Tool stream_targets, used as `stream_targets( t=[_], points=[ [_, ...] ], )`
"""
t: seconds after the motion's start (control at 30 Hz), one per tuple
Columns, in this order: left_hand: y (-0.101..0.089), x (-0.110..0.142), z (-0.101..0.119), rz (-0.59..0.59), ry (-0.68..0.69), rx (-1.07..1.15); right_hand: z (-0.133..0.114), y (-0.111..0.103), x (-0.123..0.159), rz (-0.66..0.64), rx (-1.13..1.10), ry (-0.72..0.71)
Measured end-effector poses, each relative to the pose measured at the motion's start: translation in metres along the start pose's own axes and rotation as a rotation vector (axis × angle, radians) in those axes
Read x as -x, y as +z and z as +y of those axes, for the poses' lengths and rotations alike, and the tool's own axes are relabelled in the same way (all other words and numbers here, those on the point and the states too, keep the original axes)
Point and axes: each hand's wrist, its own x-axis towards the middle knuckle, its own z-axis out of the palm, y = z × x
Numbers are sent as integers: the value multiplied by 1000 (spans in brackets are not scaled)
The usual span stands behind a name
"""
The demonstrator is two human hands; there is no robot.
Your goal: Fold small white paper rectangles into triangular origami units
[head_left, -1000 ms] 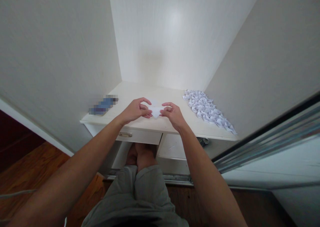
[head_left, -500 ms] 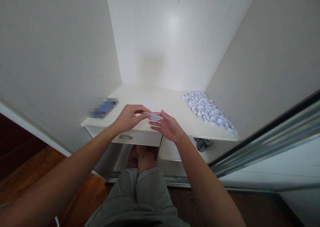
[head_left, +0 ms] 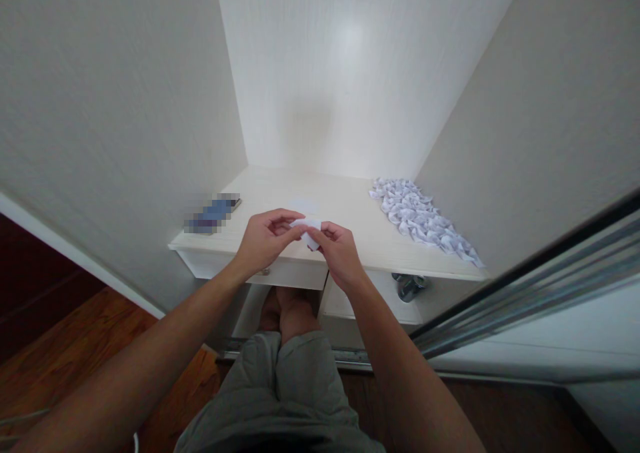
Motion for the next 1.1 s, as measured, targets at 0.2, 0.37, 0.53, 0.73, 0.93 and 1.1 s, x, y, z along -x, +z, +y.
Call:
stream_targets(
  t=[0.2,0.37,0.53,0.73,0.93,1.1],
  points=[
    [-20,-6,6,-156,-285,268,-9,-8,-1,-113,97,-6],
    [-34,-16,1,-335,-519,379,-20,-12,-1,-171,213,-15],
    [-35,-16,1,-400,-429,205,-24,-12,-1,-147,297,-24],
    [-30,-11,3,-414,-240,-117,-20,-13,-3,-138,333,-64],
    [-20,-8,4,-223,-180,-161,-4,-5,-4,157,66,-161],
    [-12,-5,11,-147,-166,-59,3,0,-1,262,25,-251]
  ],
)
